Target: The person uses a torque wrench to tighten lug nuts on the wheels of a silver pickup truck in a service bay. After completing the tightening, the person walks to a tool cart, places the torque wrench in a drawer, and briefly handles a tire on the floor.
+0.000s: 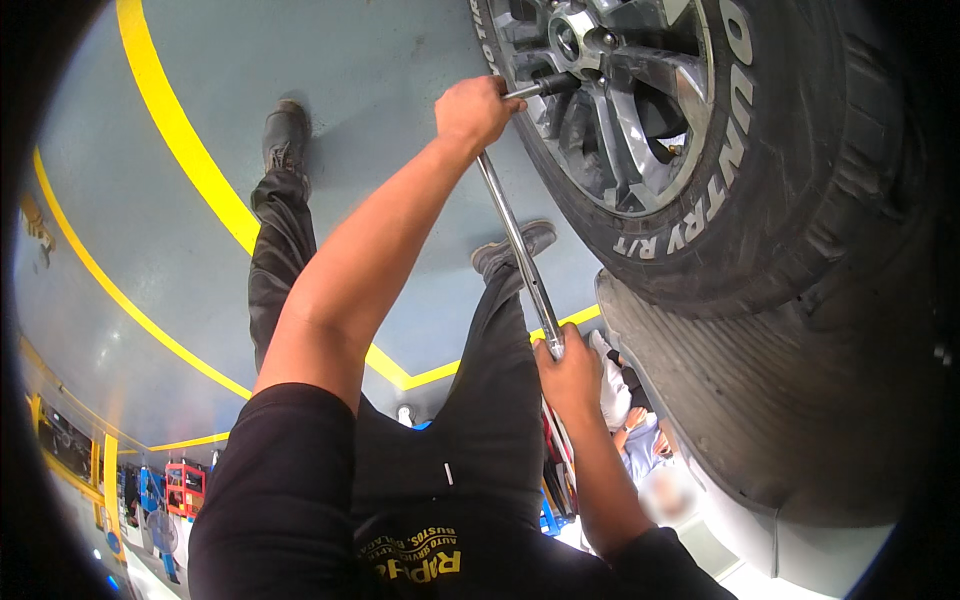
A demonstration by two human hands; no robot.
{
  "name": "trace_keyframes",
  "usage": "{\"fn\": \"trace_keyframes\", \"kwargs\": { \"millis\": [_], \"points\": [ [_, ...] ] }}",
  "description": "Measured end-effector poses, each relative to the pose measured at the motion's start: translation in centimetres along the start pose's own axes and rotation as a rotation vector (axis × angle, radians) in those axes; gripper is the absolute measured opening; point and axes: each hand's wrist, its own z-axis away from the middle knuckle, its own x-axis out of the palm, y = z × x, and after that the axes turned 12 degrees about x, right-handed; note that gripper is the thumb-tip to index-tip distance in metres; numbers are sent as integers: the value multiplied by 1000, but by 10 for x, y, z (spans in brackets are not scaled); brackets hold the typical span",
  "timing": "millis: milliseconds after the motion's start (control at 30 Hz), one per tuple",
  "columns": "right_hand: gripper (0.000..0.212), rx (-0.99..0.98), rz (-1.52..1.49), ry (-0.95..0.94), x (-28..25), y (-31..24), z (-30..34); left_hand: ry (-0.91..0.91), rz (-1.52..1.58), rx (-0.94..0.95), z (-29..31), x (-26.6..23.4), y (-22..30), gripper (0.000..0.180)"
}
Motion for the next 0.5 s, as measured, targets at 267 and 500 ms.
{"fn": "trace_keyframes", "kwargs": {
  "millis": [267,500],
  "points": [
    [25,90,-33,20,46,1,-37,-191,43,-39,-19,-7,4,57],
    [28,111,104,109,57,-4,-45,-298,-28,-29,-34,-5,-14,70]
  ]
}}
